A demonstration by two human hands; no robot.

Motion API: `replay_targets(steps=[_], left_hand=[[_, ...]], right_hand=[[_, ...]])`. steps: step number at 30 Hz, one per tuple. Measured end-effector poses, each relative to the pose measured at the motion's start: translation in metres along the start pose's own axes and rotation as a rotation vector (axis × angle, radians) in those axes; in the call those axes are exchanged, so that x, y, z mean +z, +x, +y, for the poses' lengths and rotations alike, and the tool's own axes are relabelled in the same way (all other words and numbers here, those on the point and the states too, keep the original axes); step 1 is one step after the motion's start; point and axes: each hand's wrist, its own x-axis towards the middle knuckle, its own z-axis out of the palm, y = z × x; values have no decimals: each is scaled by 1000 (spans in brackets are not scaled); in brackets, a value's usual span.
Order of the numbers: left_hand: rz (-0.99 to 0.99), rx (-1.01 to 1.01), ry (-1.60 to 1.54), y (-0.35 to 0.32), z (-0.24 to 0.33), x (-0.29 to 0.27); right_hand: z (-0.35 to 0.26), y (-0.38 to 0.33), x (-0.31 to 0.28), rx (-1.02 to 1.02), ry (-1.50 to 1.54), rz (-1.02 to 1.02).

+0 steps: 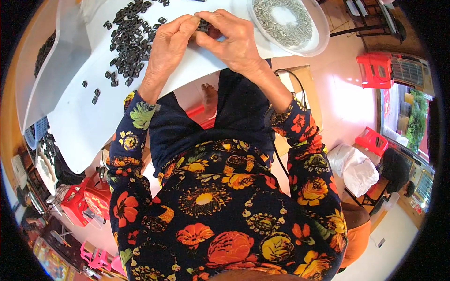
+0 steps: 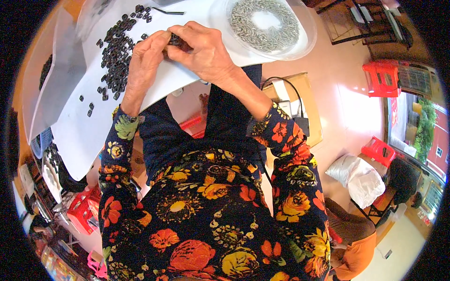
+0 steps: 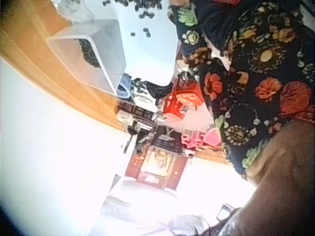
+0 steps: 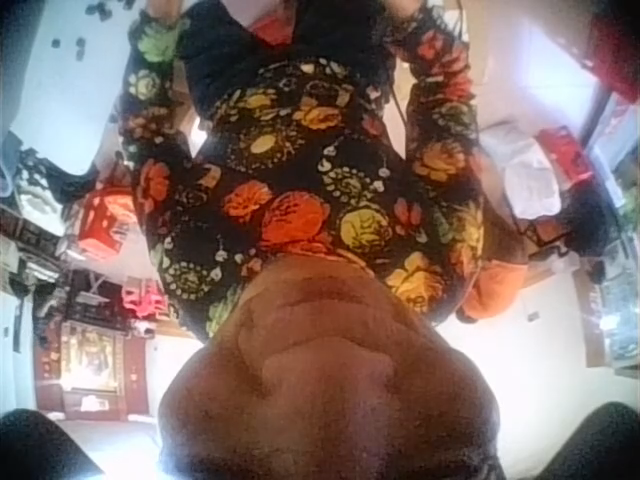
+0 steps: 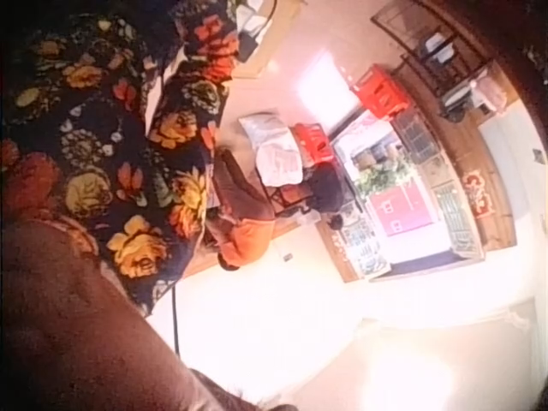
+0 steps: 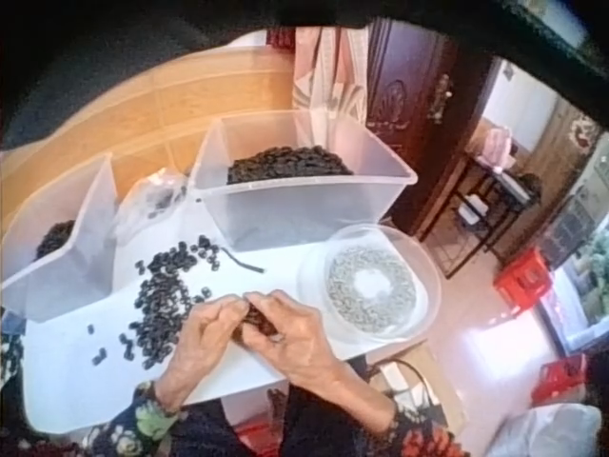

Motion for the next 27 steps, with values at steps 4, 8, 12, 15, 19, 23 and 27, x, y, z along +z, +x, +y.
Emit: replay_targets(steps=[4,8,12,15,19,23,27], left_hand=[[-12,5,-22,-1,6,-2],[-71,-72,-43,0,5,-6],[-43,-89,-56,-1,4,-5],[-79,-35,-30,-1,7,-4],[-88,-17,8,-1,6,-5],[-91,0,25,-1,2,-6],[-83,5,87,-3,5,-7]], right_hand=[[-1,2,-1,63,59,-19],[3,3,-3,27,91,-65],[-2,3,-4,39,96,-62],[-2,2,-2,46,100,-49],[-1,1,-3,57,122,-67],[-2,3,-3,-21,49,-76],[-2,2,-1,-30,5,-70]])
